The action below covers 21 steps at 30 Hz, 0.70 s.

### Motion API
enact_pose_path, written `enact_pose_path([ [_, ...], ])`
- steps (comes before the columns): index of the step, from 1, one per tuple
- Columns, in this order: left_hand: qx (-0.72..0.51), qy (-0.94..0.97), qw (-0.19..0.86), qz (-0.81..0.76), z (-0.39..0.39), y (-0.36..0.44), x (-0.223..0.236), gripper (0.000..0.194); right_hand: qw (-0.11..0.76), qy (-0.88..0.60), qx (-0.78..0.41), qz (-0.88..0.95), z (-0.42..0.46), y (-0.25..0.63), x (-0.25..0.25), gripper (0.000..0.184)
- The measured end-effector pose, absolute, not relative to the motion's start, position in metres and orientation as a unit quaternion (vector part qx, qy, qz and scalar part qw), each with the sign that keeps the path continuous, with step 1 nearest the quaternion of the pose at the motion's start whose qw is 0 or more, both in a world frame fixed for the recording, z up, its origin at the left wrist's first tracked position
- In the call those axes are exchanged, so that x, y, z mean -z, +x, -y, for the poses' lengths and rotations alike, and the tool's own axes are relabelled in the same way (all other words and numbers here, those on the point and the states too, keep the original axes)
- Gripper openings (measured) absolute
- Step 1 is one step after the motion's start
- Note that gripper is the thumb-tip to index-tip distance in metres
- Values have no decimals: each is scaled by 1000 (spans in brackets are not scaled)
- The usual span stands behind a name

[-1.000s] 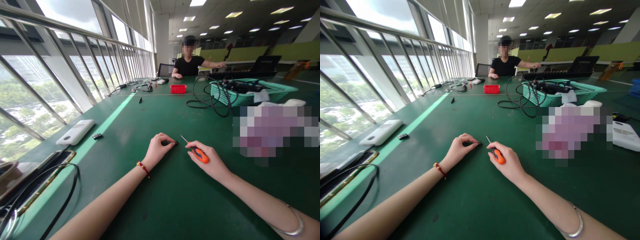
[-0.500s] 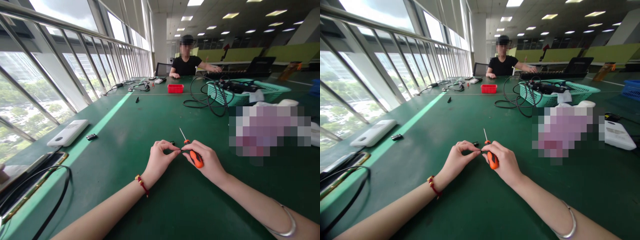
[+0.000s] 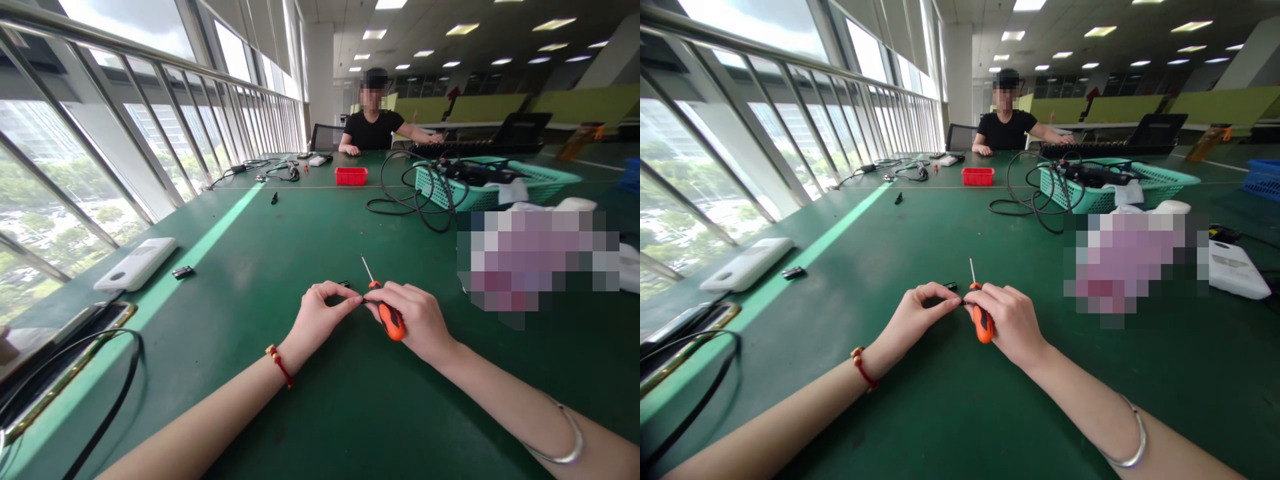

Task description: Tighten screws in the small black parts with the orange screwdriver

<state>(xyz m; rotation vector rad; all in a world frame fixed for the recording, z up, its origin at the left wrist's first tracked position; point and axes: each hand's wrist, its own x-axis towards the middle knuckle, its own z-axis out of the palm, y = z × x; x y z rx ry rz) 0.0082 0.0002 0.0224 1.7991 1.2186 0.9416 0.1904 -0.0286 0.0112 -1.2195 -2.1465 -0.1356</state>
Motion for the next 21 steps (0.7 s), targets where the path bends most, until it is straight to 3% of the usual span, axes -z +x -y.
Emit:
enact_pose_path([
  [4,-393,763,235,-455,-9,-3,-27,24,334,-490,-7,805,28,190,-9,16],
  [8,-312,820,112,-468,-20,-14,-22,23,337,-507,-81,789,27,189,-8,12],
  [13,-260,828,74,-491,-24,-12,-13,20,331,-501,-89,795,27,188,-9,13],
  [21,-280,831,119,-465,-25,-14,-15,20,308,-504,-63,805,27,187,-6,15],
])
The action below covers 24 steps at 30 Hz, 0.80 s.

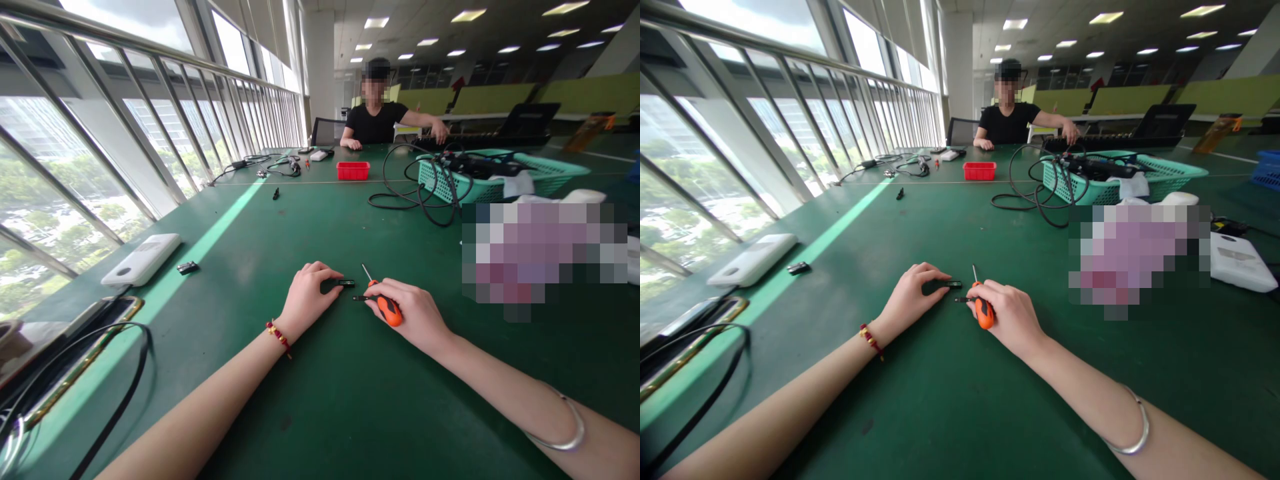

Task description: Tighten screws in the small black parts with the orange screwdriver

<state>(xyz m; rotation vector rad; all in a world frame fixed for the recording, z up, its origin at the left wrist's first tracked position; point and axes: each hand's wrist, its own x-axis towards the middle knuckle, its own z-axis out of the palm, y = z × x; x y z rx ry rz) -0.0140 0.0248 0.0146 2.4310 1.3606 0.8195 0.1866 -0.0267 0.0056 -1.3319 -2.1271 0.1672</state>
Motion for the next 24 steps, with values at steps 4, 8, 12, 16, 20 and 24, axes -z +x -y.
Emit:
enact_pose_path([
  [4,-305,851,83,-420,-13,-8,-20,20,307,-506,-40,805,27,186,-4,14],
  [8,-281,880,80,-375,-4,-1,-21,16,309,-500,-38,808,27,186,-4,14],
  [12,-278,879,76,-379,-5,-1,-19,12,311,-495,-40,810,26,188,-4,13],
  [16,-289,866,84,-399,-7,-3,-18,11,316,-493,-50,809,25,189,-4,13],
  [20,-291,863,101,-400,-5,-5,-18,11,308,-489,-46,815,26,188,-4,13],
  [24,-289,863,107,-401,-2,-6,-18,10,304,-489,-52,816,27,185,-4,13],
])
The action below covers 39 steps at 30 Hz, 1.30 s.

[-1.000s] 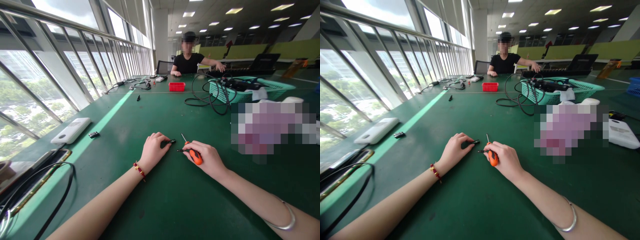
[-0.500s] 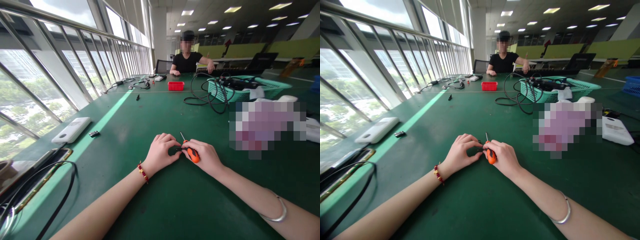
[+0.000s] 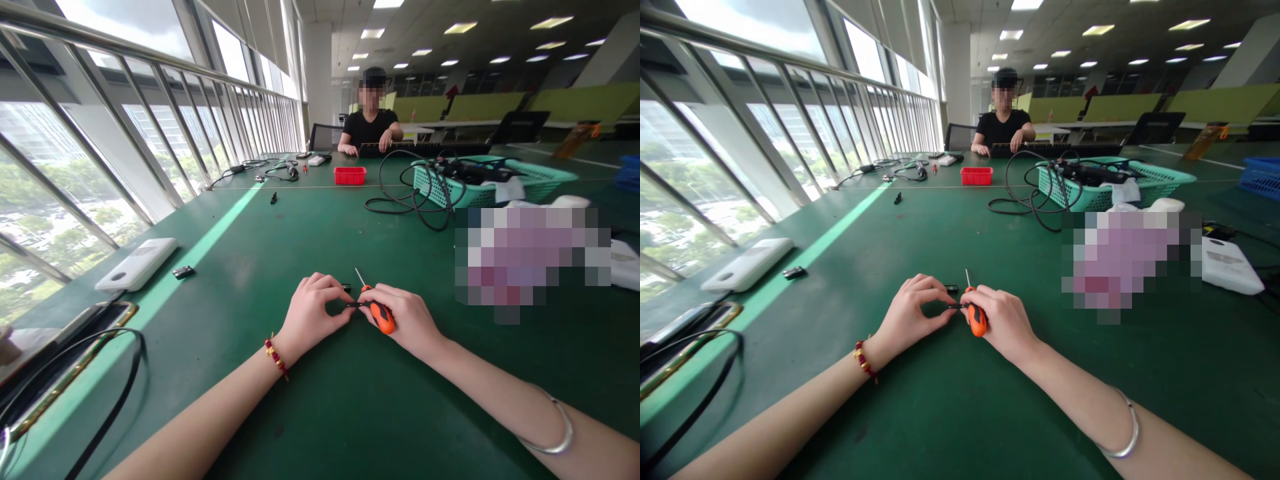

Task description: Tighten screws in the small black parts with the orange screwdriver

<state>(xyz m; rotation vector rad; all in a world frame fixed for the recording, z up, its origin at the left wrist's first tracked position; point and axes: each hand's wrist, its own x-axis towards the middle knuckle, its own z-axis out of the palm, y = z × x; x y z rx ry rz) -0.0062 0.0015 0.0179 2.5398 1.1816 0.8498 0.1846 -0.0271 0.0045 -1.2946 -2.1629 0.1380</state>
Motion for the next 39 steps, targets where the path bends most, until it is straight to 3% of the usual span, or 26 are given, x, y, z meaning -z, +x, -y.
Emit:
enact_pose_path([
  [4,-296,865,99,-393,-5,-9,-19,9,329,-486,-78,806,28,183,-7,15],
  [7,-314,852,101,-406,-13,-12,-18,10,396,-497,-107,765,27,184,-9,16],
  [12,-302,844,161,-413,-25,-13,-12,11,469,-526,-158,692,21,188,-7,13],
  [18,-275,846,154,-430,-23,-27,-13,11,468,-528,-199,680,23,187,-8,12],
  [29,-266,789,84,-548,-5,-138,-37,29,447,-528,-208,692,25,186,-11,11],
  [39,-276,741,134,-597,-10,-134,-45,40,443,-518,-199,704,27,184,-12,10],
])
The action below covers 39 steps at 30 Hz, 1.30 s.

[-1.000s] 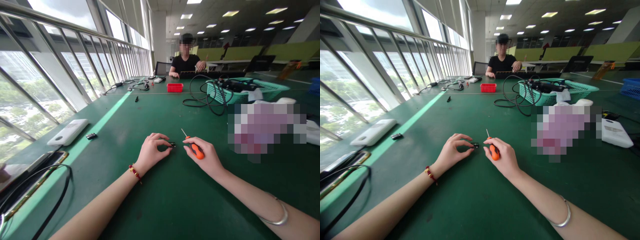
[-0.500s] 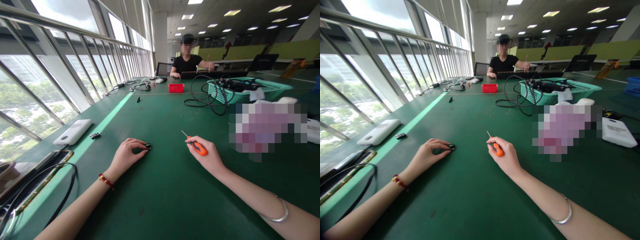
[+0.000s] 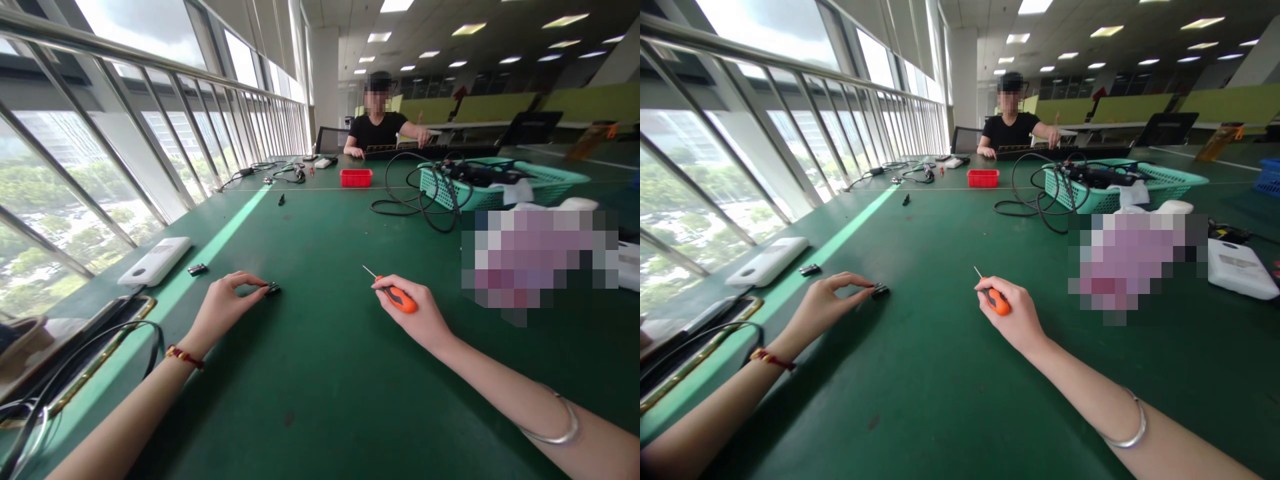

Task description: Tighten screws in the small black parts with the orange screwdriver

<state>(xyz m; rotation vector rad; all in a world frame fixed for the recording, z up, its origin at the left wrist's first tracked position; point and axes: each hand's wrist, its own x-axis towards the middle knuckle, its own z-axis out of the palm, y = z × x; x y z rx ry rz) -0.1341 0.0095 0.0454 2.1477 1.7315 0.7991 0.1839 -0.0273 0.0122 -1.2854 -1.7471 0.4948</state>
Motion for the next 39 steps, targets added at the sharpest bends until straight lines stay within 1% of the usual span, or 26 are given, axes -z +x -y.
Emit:
enact_pose_path([
  [5,-259,737,152,-605,-10,-131,-43,39,438,-516,-205,707,28,184,-13,10],
  [15,-254,721,135,-631,-10,-126,-38,38,429,-512,-200,717,27,184,-11,11],
  [21,-238,706,220,-630,-16,-127,-41,41,424,-508,-207,721,27,185,-10,12],
  [25,-224,703,232,-634,-21,-118,-39,38,430,-506,-201,720,28,185,-11,12],
  [29,-231,744,247,-577,-25,-84,-33,28,453,-505,-196,708,29,183,-12,14],
  [34,-248,811,238,-474,-24,-18,-23,15,532,-492,-182,665,31,182,-11,20],
  [39,-265,831,240,-426,-23,13,-14,11,573,-490,-110,648,32,186,-16,11],
])
